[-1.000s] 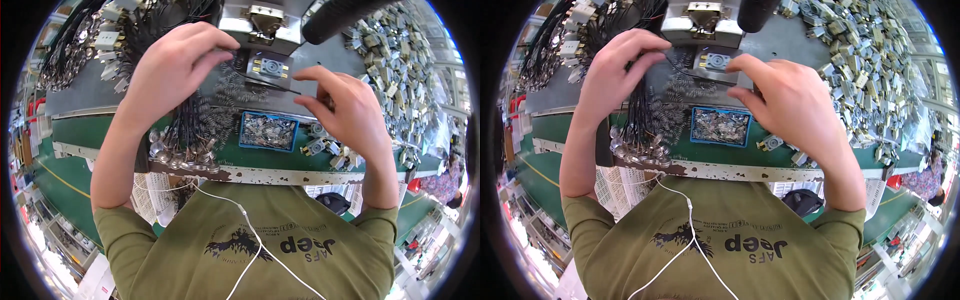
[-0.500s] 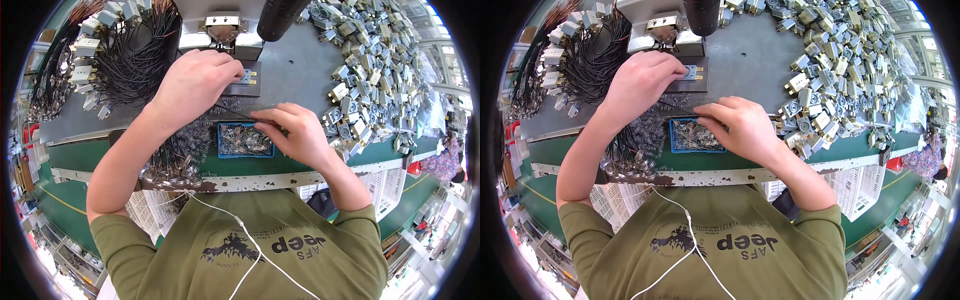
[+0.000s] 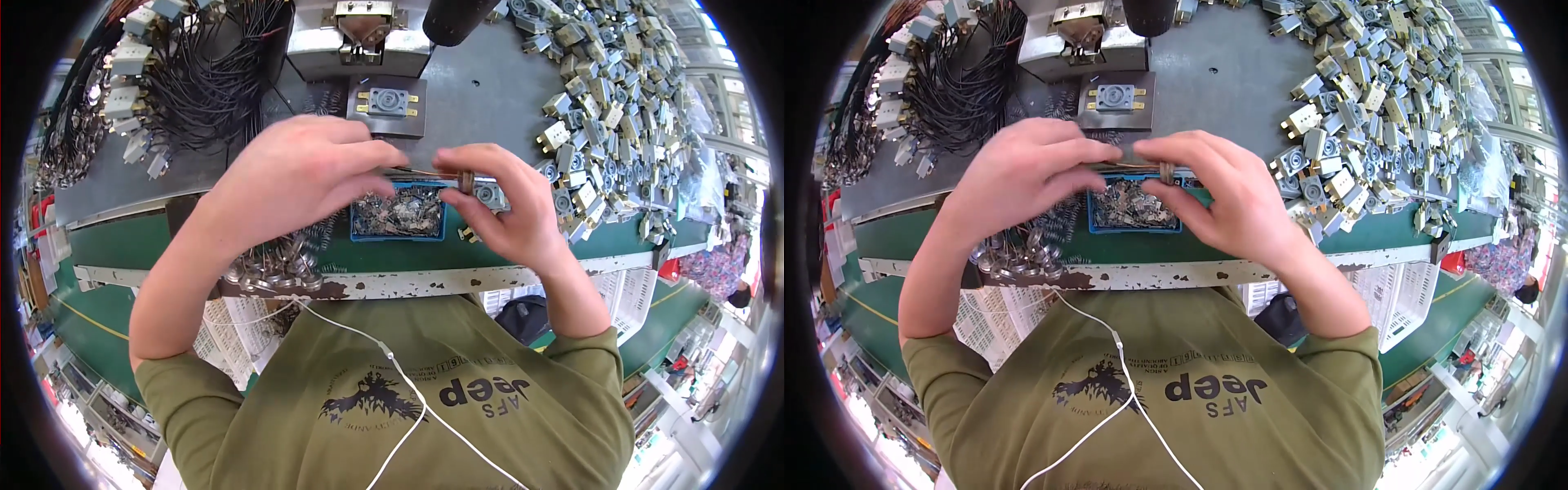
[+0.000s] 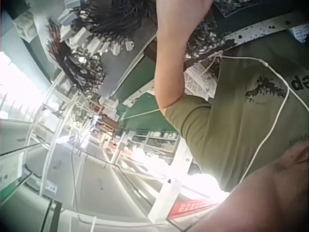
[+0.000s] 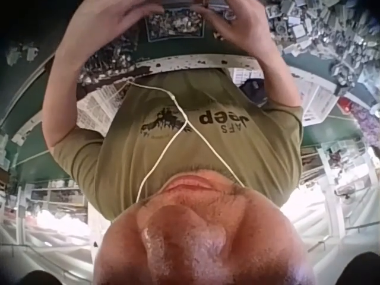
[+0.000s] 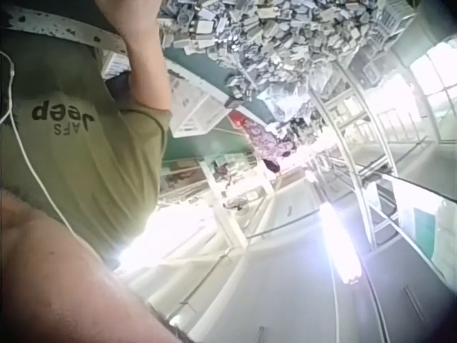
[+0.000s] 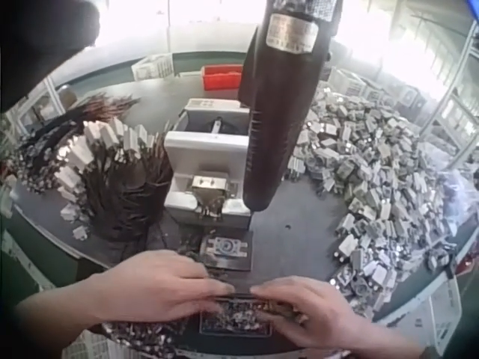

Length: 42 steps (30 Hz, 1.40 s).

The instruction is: The worker is assembling small electronic components by connecting wires and using a handheld bonding tool on a jig.

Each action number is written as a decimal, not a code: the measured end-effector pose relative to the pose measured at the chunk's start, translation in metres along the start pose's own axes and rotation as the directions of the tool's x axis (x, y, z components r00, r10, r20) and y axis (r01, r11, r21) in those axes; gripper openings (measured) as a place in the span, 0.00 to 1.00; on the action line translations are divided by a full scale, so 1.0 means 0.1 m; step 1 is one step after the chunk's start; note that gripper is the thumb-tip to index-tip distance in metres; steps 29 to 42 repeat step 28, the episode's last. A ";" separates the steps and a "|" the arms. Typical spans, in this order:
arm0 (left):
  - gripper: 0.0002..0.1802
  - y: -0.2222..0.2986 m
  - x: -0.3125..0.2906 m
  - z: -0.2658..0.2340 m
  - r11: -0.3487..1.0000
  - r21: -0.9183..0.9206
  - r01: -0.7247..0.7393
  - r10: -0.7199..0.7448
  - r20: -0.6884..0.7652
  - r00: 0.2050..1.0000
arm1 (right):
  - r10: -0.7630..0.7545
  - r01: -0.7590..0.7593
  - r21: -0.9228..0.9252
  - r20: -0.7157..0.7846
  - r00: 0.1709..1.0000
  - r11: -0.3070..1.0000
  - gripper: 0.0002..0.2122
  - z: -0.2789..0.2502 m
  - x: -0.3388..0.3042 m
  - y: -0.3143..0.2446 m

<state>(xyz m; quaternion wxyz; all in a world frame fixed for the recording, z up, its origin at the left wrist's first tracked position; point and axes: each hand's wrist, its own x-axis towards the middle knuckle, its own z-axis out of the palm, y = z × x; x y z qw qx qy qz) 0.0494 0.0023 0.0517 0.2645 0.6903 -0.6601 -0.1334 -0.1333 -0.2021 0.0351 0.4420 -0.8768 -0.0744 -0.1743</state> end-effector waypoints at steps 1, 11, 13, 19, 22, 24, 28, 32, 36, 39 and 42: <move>0.09 -0.04 -0.01 -0.02 1.000 0.006 -0.006 0.006 -0.056 0.998 | 0.123 -0.127 0.052 0.074 0.990 0.991 0.16 -0.02 0.03 0.01; 0.08 -0.07 -0.06 -0.32 0.999 0.033 0.003 0.000 -0.111 0.994 | 0.401 -0.566 0.720 0.418 0.815 0.401 0.23 0.27 0.18 0.21; 0.08 -0.11 -0.05 -0.31 0.999 0.038 -0.012 0.017 -0.135 0.991 | 0.413 -0.557 0.748 0.407 0.815 0.361 0.23 0.30 0.21 0.19; 0.08 -0.03 -0.09 -0.10 0.993 -0.059 0.100 -0.109 -0.160 0.981 | 0.483 -0.403 0.522 -0.019 0.875 0.752 0.21 0.44 0.20 0.13; 0.09 -0.07 -0.06 0.05 0.977 -0.147 0.156 -0.177 -0.149 0.973 | 0.487 -0.351 0.480 -0.194 0.852 0.804 0.19 0.50 0.24 0.10; 0.09 -0.11 -0.06 0.18 0.964 -0.242 0.113 -0.153 -0.158 0.975 | 0.496 -0.262 0.590 -0.276 0.823 0.763 0.17 0.53 0.25 0.08; 0.08 -0.21 -0.01 0.20 0.993 -0.121 0.018 -0.046 -0.239 0.970 | 0.414 0.009 0.923 -0.181 0.892 0.385 0.17 0.52 0.31 -0.01; 0.08 -0.21 -0.01 0.20 0.993 -0.121 0.018 -0.046 -0.239 0.970 | 0.414 0.009 0.923 -0.181 0.892 0.385 0.17 0.52 0.31 -0.01; 0.08 -0.21 -0.01 0.20 0.993 -0.121 0.018 -0.046 -0.239 0.970 | 0.414 0.009 0.923 -0.181 0.892 0.385 0.17 0.52 0.31 -0.01; 0.08 -0.21 -0.01 0.20 0.993 -0.121 0.018 -0.046 -0.239 0.970 | 0.414 0.009 0.923 -0.181 0.892 0.385 0.17 0.52 0.31 -0.01; 0.08 -0.21 -0.01 0.20 0.993 -0.121 0.018 -0.046 -0.239 0.970 | 0.414 0.009 0.923 -0.181 0.892 0.385 0.17 0.52 0.31 -0.01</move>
